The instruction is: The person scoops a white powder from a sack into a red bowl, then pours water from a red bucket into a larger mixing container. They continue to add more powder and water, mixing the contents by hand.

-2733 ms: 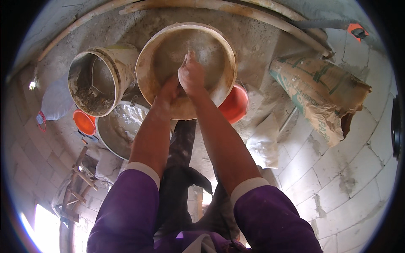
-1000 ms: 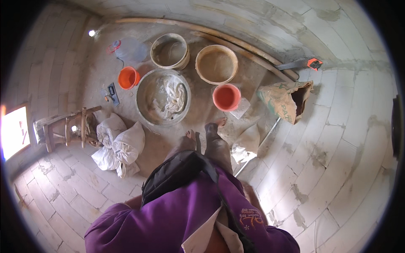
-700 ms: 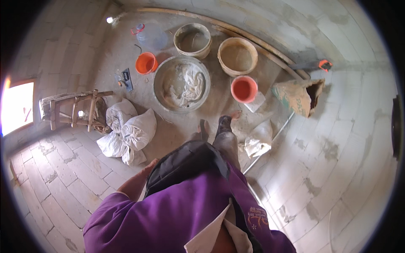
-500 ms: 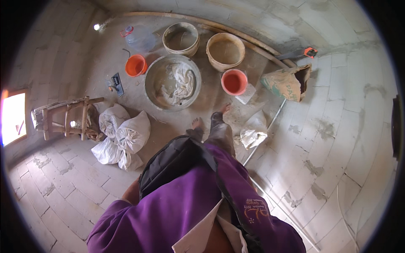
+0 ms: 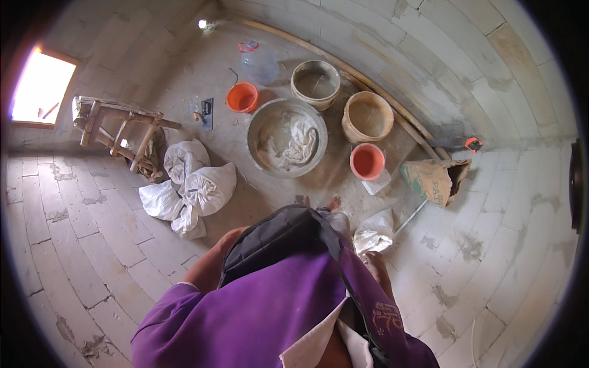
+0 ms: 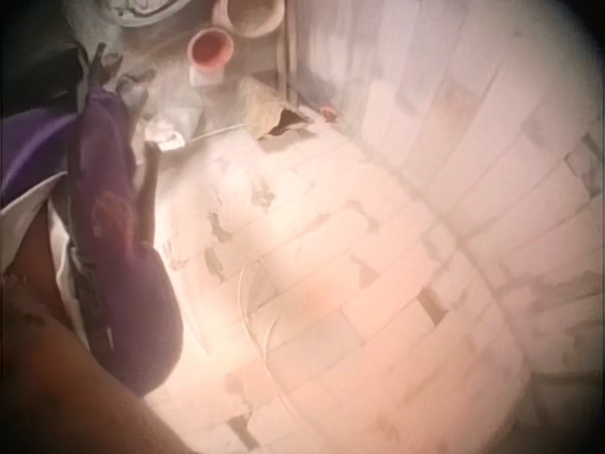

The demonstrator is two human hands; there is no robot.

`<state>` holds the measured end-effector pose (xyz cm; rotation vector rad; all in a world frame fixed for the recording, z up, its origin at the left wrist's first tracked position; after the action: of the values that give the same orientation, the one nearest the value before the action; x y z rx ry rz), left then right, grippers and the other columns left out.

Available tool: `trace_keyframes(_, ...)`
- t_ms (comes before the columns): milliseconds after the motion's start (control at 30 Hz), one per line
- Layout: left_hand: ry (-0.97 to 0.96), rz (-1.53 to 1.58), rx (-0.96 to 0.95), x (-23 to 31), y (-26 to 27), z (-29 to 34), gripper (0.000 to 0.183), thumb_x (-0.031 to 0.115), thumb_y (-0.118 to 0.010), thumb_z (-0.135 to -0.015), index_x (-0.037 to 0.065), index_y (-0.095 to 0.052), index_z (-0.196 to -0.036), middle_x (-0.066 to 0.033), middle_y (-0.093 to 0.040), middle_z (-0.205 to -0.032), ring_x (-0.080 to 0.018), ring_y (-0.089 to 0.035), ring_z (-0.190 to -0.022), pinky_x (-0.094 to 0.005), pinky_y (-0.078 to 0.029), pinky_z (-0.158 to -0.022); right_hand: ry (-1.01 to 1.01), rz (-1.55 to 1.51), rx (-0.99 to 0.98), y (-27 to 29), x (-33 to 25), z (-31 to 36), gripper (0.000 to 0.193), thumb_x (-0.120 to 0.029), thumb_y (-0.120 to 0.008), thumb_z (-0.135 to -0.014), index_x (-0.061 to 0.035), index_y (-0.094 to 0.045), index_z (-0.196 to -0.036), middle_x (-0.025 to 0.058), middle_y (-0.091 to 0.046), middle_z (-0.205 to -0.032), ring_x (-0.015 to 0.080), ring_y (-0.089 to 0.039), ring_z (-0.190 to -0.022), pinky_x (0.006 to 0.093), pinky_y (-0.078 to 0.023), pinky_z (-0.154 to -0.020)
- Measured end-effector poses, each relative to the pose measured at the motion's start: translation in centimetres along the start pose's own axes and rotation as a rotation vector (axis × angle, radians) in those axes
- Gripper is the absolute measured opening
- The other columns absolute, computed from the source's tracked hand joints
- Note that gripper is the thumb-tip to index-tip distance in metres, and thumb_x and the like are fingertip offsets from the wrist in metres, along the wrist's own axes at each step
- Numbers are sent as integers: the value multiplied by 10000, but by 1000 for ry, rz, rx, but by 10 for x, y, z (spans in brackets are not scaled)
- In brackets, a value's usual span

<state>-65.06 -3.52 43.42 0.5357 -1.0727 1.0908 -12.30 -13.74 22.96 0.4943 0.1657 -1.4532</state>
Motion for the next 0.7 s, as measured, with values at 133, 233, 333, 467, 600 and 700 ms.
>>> trace_keyframes(133,-122,-42,-100,39,0,-39,257,218,-554,-894,74,-632,-1091,-148,-610,-1056,-246,-585,-999,-362,-465,-867,-60,-5,16,19,9,6,265,-180,-623,-838,18,-644,-1012,84,-638,-848,165,-601,-691,306,-514,-586)
trace_keyframes(233,63,-431,-282,39,-6,-96,325,255,-579,-874,82,-590,-1149,-155,-586,-1090,-278,-559,-1031,-378,-436,-913,-56,111,26,22,3,13,187,-187,-599,-863,-17,-632,-934,53,-584,-731,141,-569,-615,272,-467,-516)
trace_keyframes(333,160,-522,-431,16,-37,-159,416,304,-587,-858,71,-521,-1196,-166,-549,-1142,-290,-525,-1076,-381,-413,-941,287,311,129,75,43,-41,174,-205,-591,-879,-62,-612,-782,16,-547,-673,115,-526,-580,274,-440,-518)
trace_keyframes(467,439,-593,-354,-40,-29,-153,553,370,-598,-837,56,-429,-1259,-180,-499,-1212,-307,-480,-1136,-385,-383,-978,331,370,117,39,-42,-41,242,-217,-606,-828,10,-659,-892,132,-653,-811,215,-600,-755,350,-467,-713)
trace_keyframes(600,660,-677,-267,-90,-51,-165,697,436,-609,-816,41,-337,-1322,-194,-449,-1281,-323,-434,-1196,-390,-353,-1016,582,590,75,38,-101,-54,313,-296,-633,-814,-6,-625,-933,161,-657,-852,306,-630,-828,398,-479,-733)
trace_keyframes(700,813,-766,-221,-136,-80,-185,808,485,-617,-800,30,-268,-1369,-204,-411,-1333,-336,-400,-1241,-393,-330,-1043,544,771,128,48,-110,-94,323,-300,-623,-808,-12,-609,-953,181,-648,-857,352,-619,-866,423,-487,-756)
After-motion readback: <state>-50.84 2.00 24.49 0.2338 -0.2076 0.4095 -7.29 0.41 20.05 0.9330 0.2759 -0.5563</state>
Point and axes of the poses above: each hand's wrist, its own z-axis away from the middle knuckle, its own y-axis out of the back of the hand, x = y × z, the point moved 7 cm from there along -z, towards the middle knuckle
